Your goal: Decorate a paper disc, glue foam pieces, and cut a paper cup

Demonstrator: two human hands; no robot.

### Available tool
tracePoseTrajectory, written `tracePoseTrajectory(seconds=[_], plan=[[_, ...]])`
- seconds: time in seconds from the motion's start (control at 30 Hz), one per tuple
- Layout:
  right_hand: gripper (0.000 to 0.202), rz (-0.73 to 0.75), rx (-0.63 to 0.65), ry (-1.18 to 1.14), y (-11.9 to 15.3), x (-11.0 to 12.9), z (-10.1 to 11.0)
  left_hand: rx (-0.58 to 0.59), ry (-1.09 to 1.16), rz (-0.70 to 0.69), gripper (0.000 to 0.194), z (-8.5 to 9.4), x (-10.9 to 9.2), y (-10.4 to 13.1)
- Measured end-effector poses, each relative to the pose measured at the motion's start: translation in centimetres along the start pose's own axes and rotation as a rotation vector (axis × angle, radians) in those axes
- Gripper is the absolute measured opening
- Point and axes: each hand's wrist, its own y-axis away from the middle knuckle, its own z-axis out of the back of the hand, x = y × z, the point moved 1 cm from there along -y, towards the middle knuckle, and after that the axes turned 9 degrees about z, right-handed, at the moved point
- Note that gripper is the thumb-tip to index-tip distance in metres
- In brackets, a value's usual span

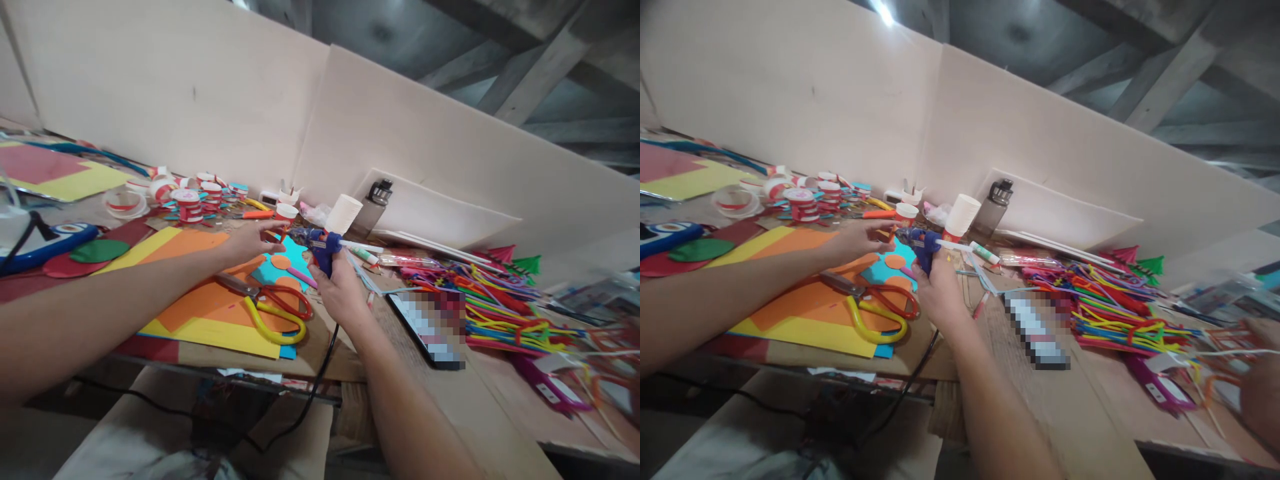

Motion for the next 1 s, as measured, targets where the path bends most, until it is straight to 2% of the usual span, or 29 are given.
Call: tracePoseTrajectory(seconds=[0.17, 0.3, 0.5, 0.67, 0.87, 1.0], plan=[[0.04, 0.034, 0.028, -0.04, 0.13, 0.64, 0.0, -0.059, -0.009, 0.001, 0.063, 0.32, 0.38, -0.3], [0.039, 0.032, 0.016, -0.084, 0.12, 0.74, -0.01, -0.068, 0.01, -0.003, 0.062, 0.36, 0.53, -0.41], [0.026, -0.021, -0.024, -0.054, 0.1, 0.13, 0.06, -0.005, 0.009, -0.011, 0.064, 0.01, -0.1, 0.11], [0.024, -0.022, -0.047, -0.102, 0.04, -0.04, 0.2, 0.046, 0.015, -0.059, 0.066, -0.13, 0.01, 0.1], [0.019, -0.037, -0.043, -0.186, 0.2, 0.19, 0.07, -0.004, 0.065, 0.023, 0.064, 0.07, -0.33, 0.23], [0.025, -0.054, -0.027, -0.166, 0.28, 0.11, 0.01, -0.035, 0.091, 0.03, 0.064, 0.23, 0.09, 0.02]])
